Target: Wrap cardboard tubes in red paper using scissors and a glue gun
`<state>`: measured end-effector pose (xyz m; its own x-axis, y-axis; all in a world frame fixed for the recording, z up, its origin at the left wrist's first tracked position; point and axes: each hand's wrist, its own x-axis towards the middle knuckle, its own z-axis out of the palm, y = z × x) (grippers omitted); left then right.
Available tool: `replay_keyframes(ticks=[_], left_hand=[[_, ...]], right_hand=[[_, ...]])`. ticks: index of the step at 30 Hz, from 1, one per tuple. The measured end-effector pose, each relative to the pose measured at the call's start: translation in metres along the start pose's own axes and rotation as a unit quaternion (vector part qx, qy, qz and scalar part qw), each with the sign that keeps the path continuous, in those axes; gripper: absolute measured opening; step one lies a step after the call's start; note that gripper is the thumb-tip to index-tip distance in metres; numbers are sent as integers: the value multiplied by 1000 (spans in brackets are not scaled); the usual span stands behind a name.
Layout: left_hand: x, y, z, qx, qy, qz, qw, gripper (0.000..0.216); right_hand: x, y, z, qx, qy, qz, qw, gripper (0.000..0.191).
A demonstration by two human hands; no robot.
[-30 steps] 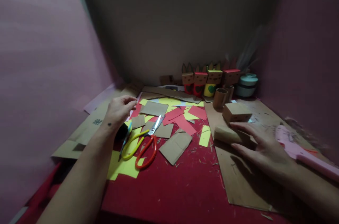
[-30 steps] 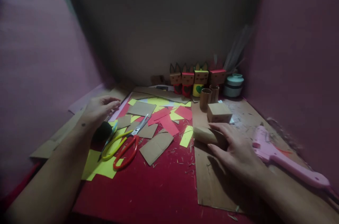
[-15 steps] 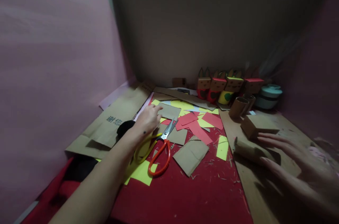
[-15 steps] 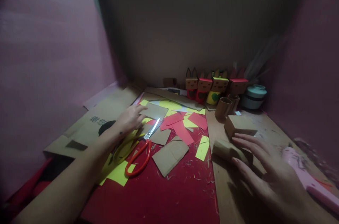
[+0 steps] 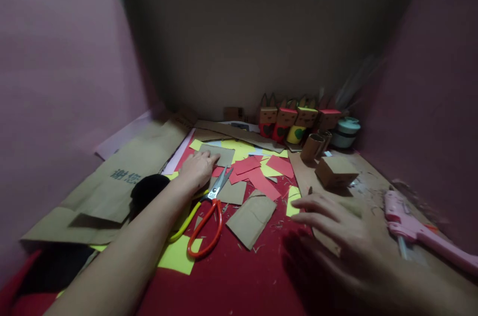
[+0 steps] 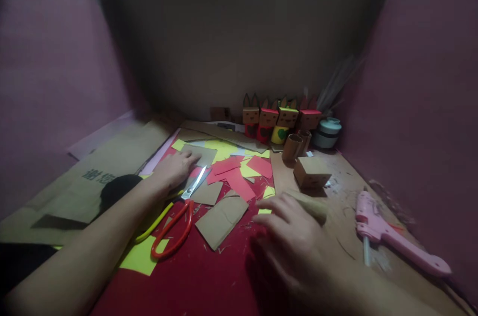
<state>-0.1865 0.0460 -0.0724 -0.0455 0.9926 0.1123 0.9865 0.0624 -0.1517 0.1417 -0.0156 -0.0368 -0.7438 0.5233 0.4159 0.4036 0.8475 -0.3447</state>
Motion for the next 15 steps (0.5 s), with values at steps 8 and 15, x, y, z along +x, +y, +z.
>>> replay_keyframes(ticks=[8, 15], left_hand=[[-3, -4, -8, 61, 25, -112, 991, 31], [-14, 9, -12, -26, 65, -55, 996, 24]], right_hand=[[2, -20, 21, 62, -134, -58, 987, 28], [-6, -13, 38, 96, -97, -82, 987, 29]])
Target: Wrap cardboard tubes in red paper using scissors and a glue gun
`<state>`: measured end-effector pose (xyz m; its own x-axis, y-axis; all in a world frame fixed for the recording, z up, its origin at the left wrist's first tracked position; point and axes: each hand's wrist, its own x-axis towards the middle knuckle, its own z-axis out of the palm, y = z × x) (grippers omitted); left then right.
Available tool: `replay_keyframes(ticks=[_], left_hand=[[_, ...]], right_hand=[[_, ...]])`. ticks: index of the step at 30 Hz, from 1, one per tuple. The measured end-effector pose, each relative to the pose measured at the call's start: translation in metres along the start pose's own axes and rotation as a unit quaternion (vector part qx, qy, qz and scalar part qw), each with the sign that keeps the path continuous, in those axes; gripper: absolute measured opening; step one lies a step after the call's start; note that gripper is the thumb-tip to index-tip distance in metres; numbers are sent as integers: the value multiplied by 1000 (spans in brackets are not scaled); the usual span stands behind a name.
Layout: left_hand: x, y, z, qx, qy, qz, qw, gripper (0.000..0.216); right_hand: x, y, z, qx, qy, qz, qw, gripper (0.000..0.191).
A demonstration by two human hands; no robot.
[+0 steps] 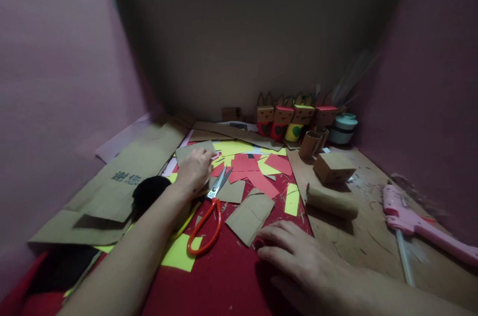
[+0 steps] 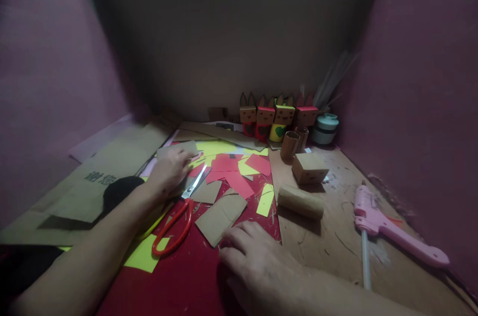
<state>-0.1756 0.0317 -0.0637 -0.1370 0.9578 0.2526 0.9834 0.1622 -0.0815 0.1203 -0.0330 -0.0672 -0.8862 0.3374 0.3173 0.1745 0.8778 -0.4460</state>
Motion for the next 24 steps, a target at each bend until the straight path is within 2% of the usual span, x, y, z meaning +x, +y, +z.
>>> replay_keyframes(ticks=[3, 7, 9, 12, 16, 18, 21, 24], left_hand=[[-4, 12, 5, -54, -34, 57, 996, 27], [-12, 23, 8, -95, -57, 99, 989, 23], [-17, 28, 10, -113, -62, 108, 986, 28], [-25, 40, 12, -128, -56, 104, 985, 49], [-35, 63, 16, -130, -44, 123, 983, 45], [-42, 76, 17, -131, -37, 146, 980, 41], [-49, 89, 10, -131, -34, 181, 974, 33], [-42, 82, -4, -123, -42, 194, 972, 27]], right_hand=[[-3, 1, 3, 9, -4, 14, 1000, 28], [-6, 7, 16, 12, 43, -13, 999, 27], [-8, 12, 24, 4, 75, -35, 997, 26], [-8, 21, 35, -3, 103, -55, 993, 25], [-7, 28, 42, 22, 149, -75, 986, 25], [-7, 27, 40, 34, 140, -71, 987, 26], [-6, 22, 31, 37, 93, -47, 994, 28], [-7, 17, 24, 37, 83, -40, 995, 26]])
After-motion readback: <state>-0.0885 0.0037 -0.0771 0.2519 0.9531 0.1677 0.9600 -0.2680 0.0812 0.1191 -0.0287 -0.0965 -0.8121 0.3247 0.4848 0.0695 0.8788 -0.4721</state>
